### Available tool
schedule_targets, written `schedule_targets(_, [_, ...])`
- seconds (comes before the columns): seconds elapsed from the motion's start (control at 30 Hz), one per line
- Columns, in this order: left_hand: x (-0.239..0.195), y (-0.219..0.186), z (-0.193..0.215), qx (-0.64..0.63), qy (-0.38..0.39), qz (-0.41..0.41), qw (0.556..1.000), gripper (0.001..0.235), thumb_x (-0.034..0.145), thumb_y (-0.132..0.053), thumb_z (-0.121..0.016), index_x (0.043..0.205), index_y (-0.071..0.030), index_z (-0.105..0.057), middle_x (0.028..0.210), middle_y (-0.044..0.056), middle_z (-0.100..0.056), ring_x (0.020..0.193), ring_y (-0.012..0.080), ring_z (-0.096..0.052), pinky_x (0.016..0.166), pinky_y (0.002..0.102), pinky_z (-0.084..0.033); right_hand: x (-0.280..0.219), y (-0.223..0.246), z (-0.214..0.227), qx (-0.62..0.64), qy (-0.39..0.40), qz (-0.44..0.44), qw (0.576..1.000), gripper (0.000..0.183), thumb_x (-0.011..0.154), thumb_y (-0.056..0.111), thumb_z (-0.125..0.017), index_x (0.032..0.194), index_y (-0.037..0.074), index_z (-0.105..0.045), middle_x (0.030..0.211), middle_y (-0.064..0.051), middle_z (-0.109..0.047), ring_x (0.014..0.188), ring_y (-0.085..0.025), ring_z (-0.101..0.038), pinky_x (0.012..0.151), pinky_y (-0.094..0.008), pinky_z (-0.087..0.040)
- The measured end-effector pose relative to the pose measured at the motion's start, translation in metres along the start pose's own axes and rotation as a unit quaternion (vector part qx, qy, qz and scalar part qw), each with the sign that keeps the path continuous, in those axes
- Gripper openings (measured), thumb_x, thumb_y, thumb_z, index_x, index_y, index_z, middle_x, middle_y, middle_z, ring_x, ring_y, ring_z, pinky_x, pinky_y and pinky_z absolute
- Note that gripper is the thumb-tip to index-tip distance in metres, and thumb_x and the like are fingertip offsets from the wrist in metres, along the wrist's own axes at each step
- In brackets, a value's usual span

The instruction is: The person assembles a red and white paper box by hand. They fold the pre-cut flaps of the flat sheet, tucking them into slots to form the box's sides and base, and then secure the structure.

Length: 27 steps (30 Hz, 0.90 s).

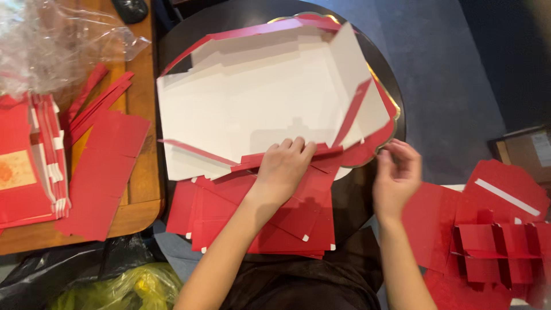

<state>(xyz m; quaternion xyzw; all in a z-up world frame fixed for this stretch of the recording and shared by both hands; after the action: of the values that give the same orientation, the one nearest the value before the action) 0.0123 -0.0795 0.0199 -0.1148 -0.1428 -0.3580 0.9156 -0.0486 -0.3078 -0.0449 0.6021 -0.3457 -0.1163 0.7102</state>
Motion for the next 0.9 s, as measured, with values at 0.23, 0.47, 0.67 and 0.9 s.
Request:
schedule_targets(0.23, [-0.073, -0.029, 0.058, -0.056, 0.02, -0.087, 0.994, 0.019, 0.086, -0.015, -0.064, 0.104, -0.011, -0.061, 0.098, 0.007, -0.063, 0.095, 0.0248, -0.062, 0.089, 0.041, -0.048, 0.042, -0.005, 0.055, 0.0, -0.044, -0.076, 0.996, 0.019, 0.109, 0.005, -0.058, 0.129, 0.005, -0.057, 0.131, -0.008, -0.063, 0.118, -0.015, -0.068, 0.096, -0.03, -0.062])
schedule_targets(0.47, [-0.129, -0.018, 0.085, -0.086, 0.103, -0.085, 0.987, 0.018, 0.079, -0.016, -0.062, 0.095, -0.011, -0.07, 0.103, 0.007, -0.067, 0.117, 0.0279, -0.058, 0.114, 0.057, -0.033, 0.095, 0.034, 0.04, -0.142, 0.219, -0.008, 0.965, 0.03, 0.117, 0.015, -0.062, 0.144, 0.001, -0.06, 0.135, -0.019, -0.068, 0.129, -0.024, -0.066, 0.108, -0.037, -0.055])
schedule_targets(0.67, [-0.117, 0.068, 0.108, 0.025, 0.027, 0.031, 0.999, 0.005, 0.07, -0.015, -0.071, 0.074, -0.014, -0.073, 0.135, 0.01, -0.063, 0.136, 0.0302, -0.051, 0.119, 0.058, -0.03, 0.077, 0.049, -0.01, -0.22, 0.375, -0.141, 0.889, 0.083, 0.097, 0.023, -0.072, 0.168, 0.014, -0.029, 0.141, -0.022, -0.059, 0.11, -0.019, -0.067, 0.08, -0.034, -0.06])
schedule_targets(0.9, [-0.08, 0.142, 0.146, 0.011, -0.054, 0.167, 0.984, 0.035, 0.096, -0.002, -0.063, 0.127, -0.016, -0.075, 0.14, 0.013, -0.064, 0.118, 0.0344, -0.065, 0.092, 0.045, -0.054, 0.013, 0.055, -0.012, 0.015, 0.25, -0.241, 0.938, 0.115, 0.084, 0.005, -0.073, 0.169, 0.02, 0.003, 0.12, -0.021, -0.062, 0.074, -0.014, -0.069, 0.05, -0.024, -0.053])
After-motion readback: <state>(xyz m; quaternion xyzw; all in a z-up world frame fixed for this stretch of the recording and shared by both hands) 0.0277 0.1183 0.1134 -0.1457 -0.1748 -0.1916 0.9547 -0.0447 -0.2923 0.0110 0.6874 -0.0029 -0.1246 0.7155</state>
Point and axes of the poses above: each hand's wrist, its own x-axis towards the middle knuckle, its own z-axis out of the back of the hand, y = z × x, the point moved 3 cm from there along x, towards the middle knuckle
